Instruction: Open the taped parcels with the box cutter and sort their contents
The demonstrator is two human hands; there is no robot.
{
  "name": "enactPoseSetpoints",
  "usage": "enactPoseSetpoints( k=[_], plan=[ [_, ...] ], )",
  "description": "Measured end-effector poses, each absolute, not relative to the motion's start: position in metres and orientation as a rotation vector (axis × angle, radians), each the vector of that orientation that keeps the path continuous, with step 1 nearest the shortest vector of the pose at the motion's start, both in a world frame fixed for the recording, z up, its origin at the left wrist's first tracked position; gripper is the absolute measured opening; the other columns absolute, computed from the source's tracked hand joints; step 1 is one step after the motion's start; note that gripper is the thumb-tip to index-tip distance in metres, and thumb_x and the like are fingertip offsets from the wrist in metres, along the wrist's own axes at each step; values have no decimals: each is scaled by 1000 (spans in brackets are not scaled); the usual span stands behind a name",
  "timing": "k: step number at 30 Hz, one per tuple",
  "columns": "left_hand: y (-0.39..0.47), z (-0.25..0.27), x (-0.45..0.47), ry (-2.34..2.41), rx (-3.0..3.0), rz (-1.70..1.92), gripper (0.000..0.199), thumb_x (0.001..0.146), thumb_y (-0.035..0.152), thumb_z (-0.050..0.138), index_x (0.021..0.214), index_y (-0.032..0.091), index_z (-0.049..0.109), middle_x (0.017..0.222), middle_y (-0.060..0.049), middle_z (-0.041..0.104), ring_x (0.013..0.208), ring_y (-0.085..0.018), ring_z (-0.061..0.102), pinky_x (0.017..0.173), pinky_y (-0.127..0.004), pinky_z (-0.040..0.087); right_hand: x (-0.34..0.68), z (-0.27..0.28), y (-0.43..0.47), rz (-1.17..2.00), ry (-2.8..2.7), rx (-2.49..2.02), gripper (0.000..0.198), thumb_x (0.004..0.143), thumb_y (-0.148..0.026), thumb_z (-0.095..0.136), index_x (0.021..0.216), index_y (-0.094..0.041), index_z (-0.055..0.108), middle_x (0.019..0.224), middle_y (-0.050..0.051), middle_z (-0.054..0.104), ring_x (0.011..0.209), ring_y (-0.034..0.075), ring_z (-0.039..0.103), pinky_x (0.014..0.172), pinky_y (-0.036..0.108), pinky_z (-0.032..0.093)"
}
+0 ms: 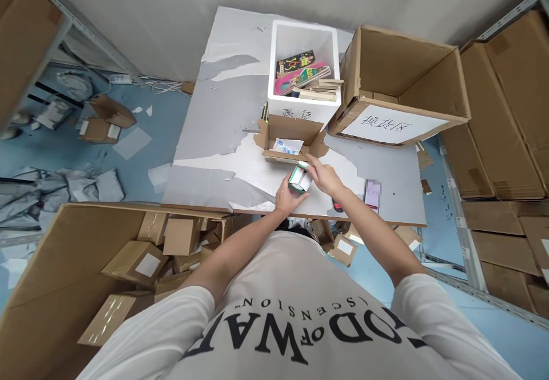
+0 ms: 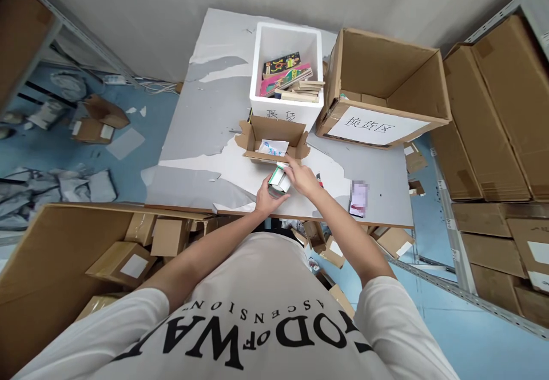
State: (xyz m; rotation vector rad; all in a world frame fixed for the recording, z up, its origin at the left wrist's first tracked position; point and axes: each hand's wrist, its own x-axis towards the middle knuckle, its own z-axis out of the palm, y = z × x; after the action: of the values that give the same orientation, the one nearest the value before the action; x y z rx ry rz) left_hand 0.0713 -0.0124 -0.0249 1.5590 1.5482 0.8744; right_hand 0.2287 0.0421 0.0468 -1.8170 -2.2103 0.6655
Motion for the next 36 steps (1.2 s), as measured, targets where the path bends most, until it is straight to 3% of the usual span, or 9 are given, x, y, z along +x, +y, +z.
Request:
enactPoseSetpoints(
  k=[4, 11, 16, 22, 26, 29, 33, 36],
  plan=[
    [-2, -14, 58, 1461, 1609, 876, 67, 74, 39, 71, 131, 18, 44, 129, -12, 60, 116, -23, 60, 95, -36, 50, 242, 21, 44, 859, -1628, -1829, 54, 95, -51, 29, 136, -17, 44, 103, 12, 68, 84, 25, 67, 71, 40, 55],
    [25, 14, 51, 1430, 1907, 609, 56, 74, 38, 68, 125, 17, 53, 118, -10, 66, 94, -23, 67, 87, -36, 53, 227, -3, 27, 605, -1544, -1817, 54, 92, -43, 39, 139, -16, 37, 120, 17, 60, 106, 27, 60, 93, 47, 47],
    [25, 24, 52, 1444, 2050, 507, 50, 79, 31, 61, 127, 18, 53, 110, -8, 70, 98, -26, 67, 87, -36, 52, 227, 23, 0, 283, -1844, -1736, 42, 93, -31, 38, 132, -19, 50, 135, 18, 49, 127, 31, 42, 104, 51, 34],
    [34, 25, 34, 1348, 1950, 556, 40, 92, 22, 40, 130, 19, 50, 107, -6, 72, 94, -20, 69, 87, -32, 51, 229, 62, -27, 283, -2551, -1378, 38, 94, -20, 39, 127, -27, 56, 141, 7, 51, 125, 28, 44, 100, 48, 30],
    [41, 22, 29, 1280, 1945, 543, 36, 92, 20, 39, 125, 18, 55, 102, -7, 72, 91, -19, 69, 87, -31, 52, 227, 71, -20, 251, -2867, -1213, 42, 89, -8, 42, 127, -22, 54, 136, 9, 56, 117, 26, 48, 96, 44, 31],
    [40, 15, 32, 1288, 2050, 574, 36, 92, 19, 38, 124, 18, 55, 113, -9, 69, 102, -21, 66, 93, -34, 50, 232, 71, -14, 159, -2964, -1212, 33, 90, -7, 41, 114, -19, 60, 119, 11, 64, 105, 25, 52, 92, 43, 33],
    [34, 0, 30, 1063, 2267, 603, 47, 86, 8, 34, 130, 15, 51, 139, -13, 52, 133, -24, 45, 110, -43, 38, 245, 66, -14, 15, -2948, -1160, 26, 94, -10, 39, 93, -19, 64, 93, 9, 65, 91, 23, 53, 84, 39, 38],
    [29, -8, 25, 800, 2358, 512, 61, 82, 9, 41, 143, 14, 36, 149, -16, 39, 140, -27, 35, 113, -47, 33, 255, 54, -18, -8, -2836, -1116, 28, 95, -10, 38, 88, -18, 64, 89, 8, 66, 89, 20, 55, 85, 37, 42]
  ],
)
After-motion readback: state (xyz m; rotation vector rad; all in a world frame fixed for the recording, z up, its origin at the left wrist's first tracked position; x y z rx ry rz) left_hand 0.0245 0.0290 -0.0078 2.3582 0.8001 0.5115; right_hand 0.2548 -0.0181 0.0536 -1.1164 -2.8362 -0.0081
